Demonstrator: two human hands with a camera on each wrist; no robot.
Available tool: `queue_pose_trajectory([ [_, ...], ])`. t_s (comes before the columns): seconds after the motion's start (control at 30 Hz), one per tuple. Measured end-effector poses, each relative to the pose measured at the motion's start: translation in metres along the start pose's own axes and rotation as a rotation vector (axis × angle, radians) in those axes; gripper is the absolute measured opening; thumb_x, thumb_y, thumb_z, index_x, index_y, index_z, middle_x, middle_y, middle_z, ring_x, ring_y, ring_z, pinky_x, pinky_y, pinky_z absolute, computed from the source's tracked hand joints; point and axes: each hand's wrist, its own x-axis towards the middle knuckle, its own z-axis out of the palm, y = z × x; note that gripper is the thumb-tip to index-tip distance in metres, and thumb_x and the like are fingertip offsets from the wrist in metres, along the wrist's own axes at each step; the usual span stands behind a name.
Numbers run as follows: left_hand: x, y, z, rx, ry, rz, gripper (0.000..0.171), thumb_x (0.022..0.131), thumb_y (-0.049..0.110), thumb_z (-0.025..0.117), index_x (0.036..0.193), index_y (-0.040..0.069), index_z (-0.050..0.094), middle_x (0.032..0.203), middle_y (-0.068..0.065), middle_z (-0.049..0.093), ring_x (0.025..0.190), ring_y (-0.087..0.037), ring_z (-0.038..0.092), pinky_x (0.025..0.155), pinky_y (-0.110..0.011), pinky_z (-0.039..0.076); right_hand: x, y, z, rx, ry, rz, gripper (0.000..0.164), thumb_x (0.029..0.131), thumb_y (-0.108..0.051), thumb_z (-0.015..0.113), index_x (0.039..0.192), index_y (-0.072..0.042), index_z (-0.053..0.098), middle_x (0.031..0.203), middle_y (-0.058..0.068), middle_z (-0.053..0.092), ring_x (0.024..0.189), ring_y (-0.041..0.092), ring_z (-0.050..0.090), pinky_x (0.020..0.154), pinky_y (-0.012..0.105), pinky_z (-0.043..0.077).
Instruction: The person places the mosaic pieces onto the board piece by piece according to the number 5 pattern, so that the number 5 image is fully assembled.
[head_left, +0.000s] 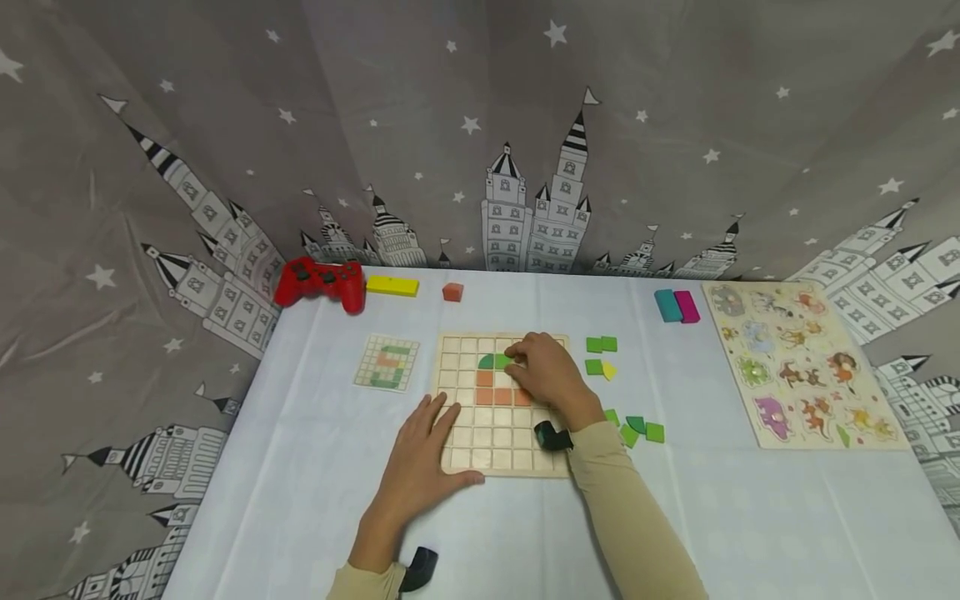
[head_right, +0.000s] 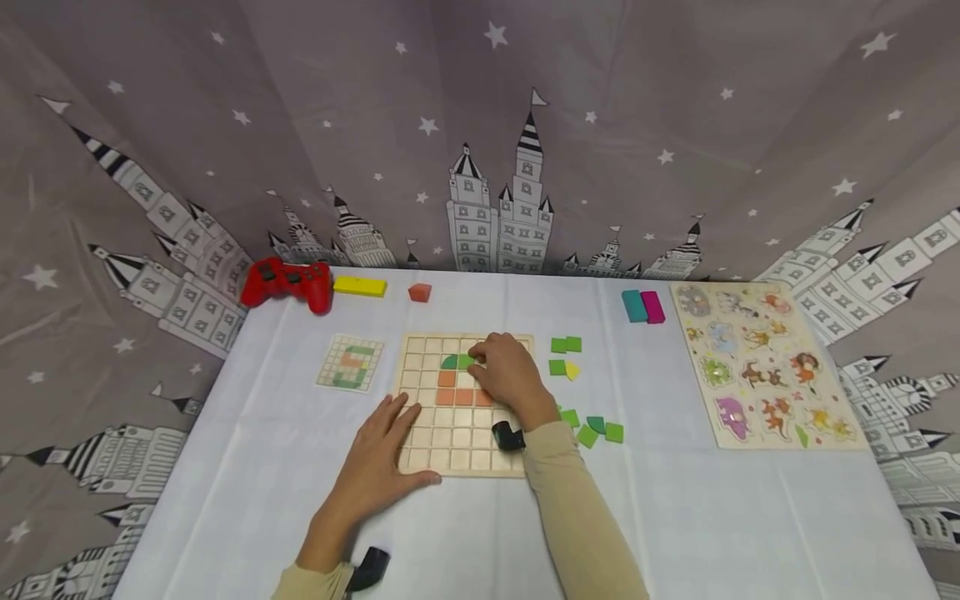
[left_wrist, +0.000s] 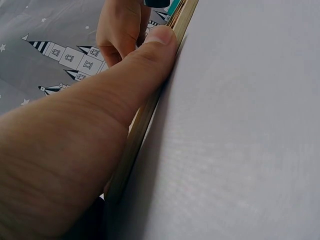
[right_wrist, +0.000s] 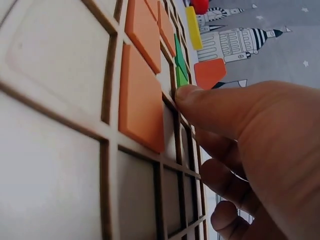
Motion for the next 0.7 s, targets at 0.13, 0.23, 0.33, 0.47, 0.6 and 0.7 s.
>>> queue_pose_trajectory([
  [0.13, 0.000, 0.000, -0.001, 0.000, 0.004, 0.000, 0.110, 0.067, 0.065, 0.085, 0.155, 0.013, 0.044, 0.167, -0.012, 0.031, 0.158, -0.036, 0.019, 0.123, -0.061, 0.027, -0.003, 0.002, -0.006, 0.063, 0.009, -0.014, 0.034, 0.098, -0.028, 0.069, 0.128, -0.013, 0.072, 0.116, 0.008, 0.071, 0.108, 0.026, 0.065, 0.097, 0.043, 0.054],
  [0.23, 0.001, 0.000, 0.000, 0.001, 0.006, 0.010, 0.110, 0.067, 0.066, 0.084, 0.155, 0.013, 0.044, 0.167, -0.012, 0.031, 0.158, -0.036, 0.019, 0.123, -0.061, 0.027, -0.008, 0.014, -0.015, 0.148, 0.033, 0.015, 0.038, 0.097, -0.027, 0.070, 0.131, -0.011, 0.070, 0.111, 0.007, 0.070, 0.101, 0.025, 0.065, 0.092, 0.044, 0.055],
  [0.33, 0.001, 0.000, 0.002, 0.000, 0.010, 0.015, 0.111, 0.067, 0.066, 0.084, 0.155, 0.014, 0.044, 0.167, -0.012, 0.031, 0.158, -0.036, 0.019, 0.123, -0.061, 0.027, -0.016, 0.038, -0.028, 0.206, 0.075, 0.081, 0.039, 0.096, -0.026, 0.071, 0.132, -0.009, 0.069, 0.105, 0.007, 0.069, 0.096, 0.024, 0.063, 0.088, 0.044, 0.054],
  [0.47, 0.001, 0.000, 0.003, -0.003, 0.005, 0.009, 0.110, 0.067, 0.066, 0.084, 0.155, 0.013, 0.044, 0.167, -0.012, 0.031, 0.158, -0.036, 0.019, 0.123, -0.062, 0.026, -0.030, 0.081, -0.045, 0.184, 0.116, 0.183, 0.039, 0.094, -0.022, 0.074, 0.129, -0.006, 0.069, 0.103, 0.010, 0.068, 0.095, 0.026, 0.060, 0.090, 0.046, 0.052],
  [0.6, 0.000, 0.001, 0.003, -0.013, -0.005, -0.006, 0.111, 0.067, 0.067, 0.084, 0.155, 0.014, 0.044, 0.167, -0.011, 0.030, 0.158, -0.035, 0.018, 0.123, -0.062, 0.026, -0.043, 0.118, -0.059, 0.143, 0.109, 0.268, 0.040, 0.092, -0.021, 0.076, 0.129, -0.005, 0.069, 0.106, 0.013, 0.066, 0.095, 0.028, 0.056, 0.088, 0.045, 0.049],
  [0.7, 0.000, 0.001, 0.002, -0.023, 0.005, -0.012, 0.110, 0.066, 0.066, 0.084, 0.155, 0.014, 0.044, 0.167, -0.011, 0.030, 0.158, -0.035, 0.019, 0.122, -0.063, 0.026, -0.048, 0.132, -0.066, 0.148, 0.090, 0.295, 0.042, 0.092, -0.021, 0.075, 0.130, -0.005, 0.067, 0.108, 0.014, 0.064, 0.097, 0.029, 0.054, 0.087, 0.044, 0.048],
])
